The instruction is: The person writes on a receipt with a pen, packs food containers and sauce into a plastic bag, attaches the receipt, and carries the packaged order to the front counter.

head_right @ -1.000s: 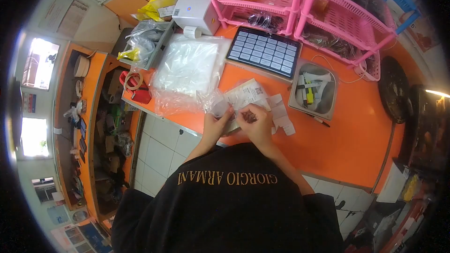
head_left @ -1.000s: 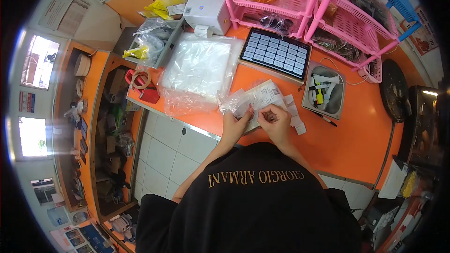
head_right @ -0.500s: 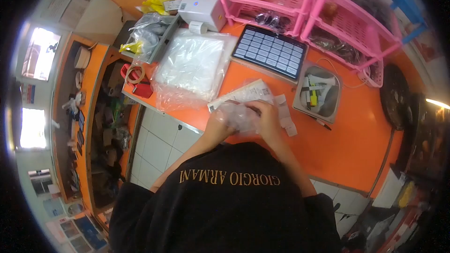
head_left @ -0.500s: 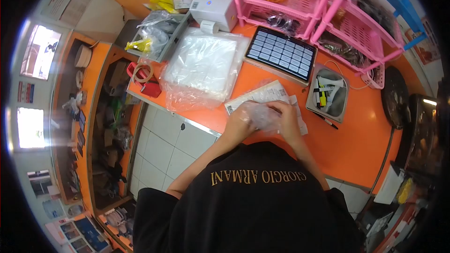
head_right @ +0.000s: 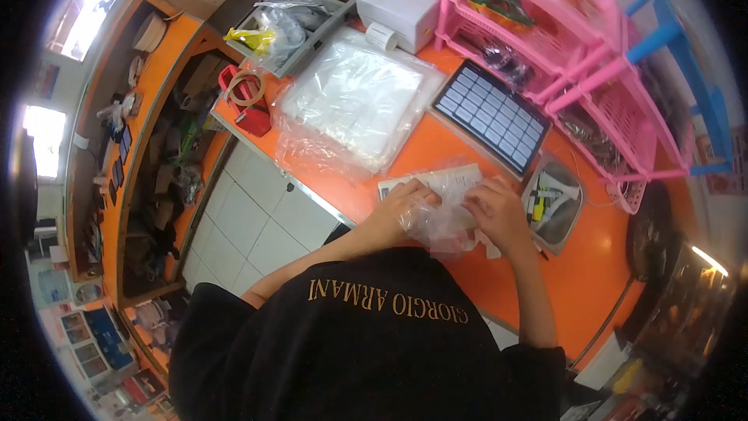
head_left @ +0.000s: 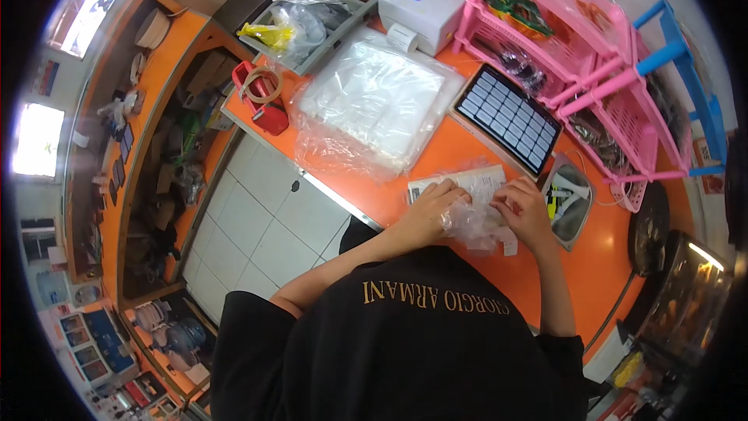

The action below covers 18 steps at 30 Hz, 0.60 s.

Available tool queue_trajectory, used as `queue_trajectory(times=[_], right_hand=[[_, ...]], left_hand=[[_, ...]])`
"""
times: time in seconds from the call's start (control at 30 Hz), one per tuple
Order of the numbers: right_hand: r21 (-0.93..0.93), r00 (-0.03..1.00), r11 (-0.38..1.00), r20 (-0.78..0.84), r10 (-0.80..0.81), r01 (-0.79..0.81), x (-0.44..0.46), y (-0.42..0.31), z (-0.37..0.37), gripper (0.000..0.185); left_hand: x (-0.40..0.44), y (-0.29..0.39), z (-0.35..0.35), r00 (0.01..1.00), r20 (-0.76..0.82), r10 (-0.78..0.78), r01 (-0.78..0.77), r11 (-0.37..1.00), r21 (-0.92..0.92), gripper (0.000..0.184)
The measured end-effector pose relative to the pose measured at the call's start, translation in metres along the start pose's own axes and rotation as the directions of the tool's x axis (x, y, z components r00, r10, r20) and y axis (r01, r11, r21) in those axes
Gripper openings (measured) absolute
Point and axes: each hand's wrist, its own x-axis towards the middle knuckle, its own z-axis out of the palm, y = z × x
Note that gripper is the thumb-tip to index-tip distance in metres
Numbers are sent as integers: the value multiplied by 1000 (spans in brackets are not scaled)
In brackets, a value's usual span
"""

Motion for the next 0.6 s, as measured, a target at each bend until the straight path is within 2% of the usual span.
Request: queue_trajectory(times=[0.03, 0.07, 0.13, 0.2, 0.23, 0.3, 0.37, 0.43, 0.47, 0.5, 0.53, 0.57, 0.6], right_hand=[[2, 995, 998, 77, 66, -67, 8, -2, -6, 14], [83, 993, 993, 90, 78, -85, 17, -1, -10, 19], [131, 996, 987, 24, 86, -89, 44, 3, -8, 20], [302, 980, 938, -44, 192, -170, 75, 12, 5, 22], [296, 982, 942, -50, 184, -161, 95, 17, 17, 22], [466, 964, 871, -118, 238, -158, 138, 26, 46, 25], [411, 977, 910, -167, 135, -55, 181, 37, 76, 36], [194, 970, 981, -236, 57, -11, 225, 35, 98, 46], [183, 969, 983, -241, 52, -7, 245, 40, 111, 46], [136, 953, 990, -302, 8, 35, 264, 46, 124, 48], [89, 933, 993, -358, -37, 73, 279, 53, 133, 50], [81, 933, 994, -357, -41, 75, 291, 59, 137, 50], [86, 943, 996, -334, 13, 16, 301, 64, 141, 51]], left_hand=[[2, -4, -5, 999, 36, 13, -12, 1000, -20, 42], [5, -11, -14, 1000, 21, 15, -14, 1000, -13, 42], [6, -31, -36, 998, 46, -46, 60, 925, -376, 47], [16, -67, -67, 999, 42, -16, 28, 954, -297, 52], [24, -90, -83, 998, 55, 8, 5, 976, -219, 57], [47, -133, -110, 968, -40, -247, 218, 912, -347, 53], [77, -190, -125, 926, -214, -311, 254, 932, -259, 55], [104, -238, -128, 897, -355, -265, 249, 964, -90, 62], [116, -258, -127, 887, -340, -311, 297, 950, -96, 74], [127, -269, -129, 887, -347, -305, 289, 952, -100, 74], [137, -277, -130, 886, -288, -362, 328, 931, -161, 76], [145, -286, -129, 882, -223, -415, 370, 903, -219, 78], [151, -297, -123, 879, -217, -425, 394, 903, -174, 78]])
